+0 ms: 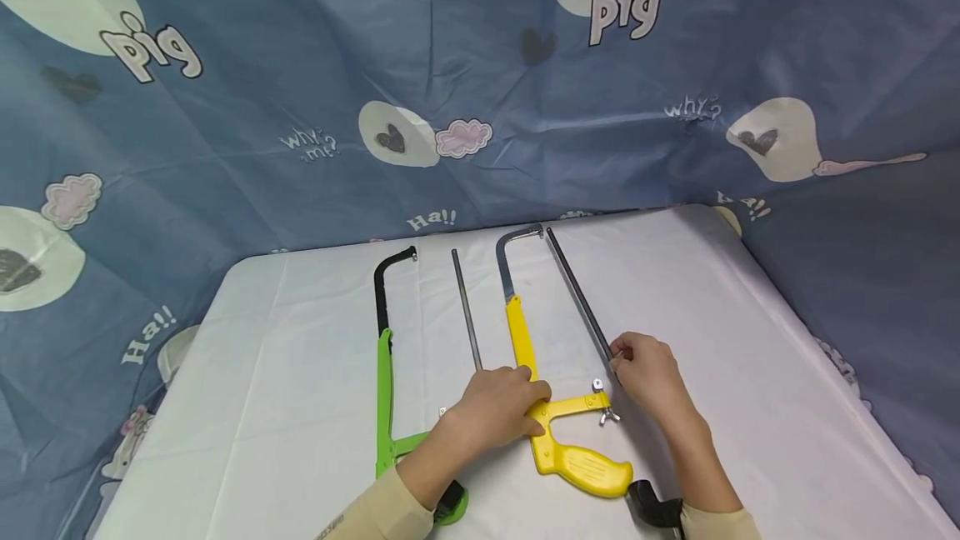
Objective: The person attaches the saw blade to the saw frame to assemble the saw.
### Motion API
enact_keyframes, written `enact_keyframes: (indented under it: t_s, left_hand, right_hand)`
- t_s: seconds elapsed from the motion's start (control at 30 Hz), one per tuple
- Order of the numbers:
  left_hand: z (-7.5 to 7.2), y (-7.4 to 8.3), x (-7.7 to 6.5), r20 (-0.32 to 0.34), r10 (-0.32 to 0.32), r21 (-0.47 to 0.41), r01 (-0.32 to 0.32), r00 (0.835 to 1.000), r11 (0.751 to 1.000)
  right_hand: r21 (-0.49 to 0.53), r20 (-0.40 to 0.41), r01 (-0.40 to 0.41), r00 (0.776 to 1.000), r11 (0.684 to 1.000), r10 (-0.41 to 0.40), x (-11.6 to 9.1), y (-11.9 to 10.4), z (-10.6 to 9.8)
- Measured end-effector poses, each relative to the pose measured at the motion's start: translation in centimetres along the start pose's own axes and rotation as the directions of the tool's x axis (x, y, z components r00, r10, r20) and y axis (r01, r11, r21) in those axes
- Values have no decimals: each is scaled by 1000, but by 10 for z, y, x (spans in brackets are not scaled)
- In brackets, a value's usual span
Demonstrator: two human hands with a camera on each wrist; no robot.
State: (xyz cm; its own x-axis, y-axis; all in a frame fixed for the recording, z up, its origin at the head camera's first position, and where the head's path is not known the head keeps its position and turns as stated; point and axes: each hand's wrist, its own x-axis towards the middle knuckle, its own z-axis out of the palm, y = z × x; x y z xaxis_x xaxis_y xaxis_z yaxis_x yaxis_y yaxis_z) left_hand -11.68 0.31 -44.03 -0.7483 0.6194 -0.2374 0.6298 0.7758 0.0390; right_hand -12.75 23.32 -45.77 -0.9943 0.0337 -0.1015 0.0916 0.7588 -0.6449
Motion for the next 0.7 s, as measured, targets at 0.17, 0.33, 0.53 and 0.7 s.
enact_keyframes:
  t_s: [0.17,0.33,0.53,0.7]
  left_hand:
    - [-1,1,0,-2,0,0,0,1000,1000]
    - [-2,1,-1,0,-2,0,2,1000,1000]
    - [-2,0,-1,1,0,-6,0,1000,1000]
    - [-3,0,0,9,-4,-9,4,1000,1000]
  right_hand:
    - [51,31,6,999,999,-8,5,-1,-1]
    - [80,61,-5,998,997,0,9,-1,-2]
    - [82,70,-4,998,997,-1,13,-2,-1]
    - [86,73,-10,997,996,4,15,-2,0]
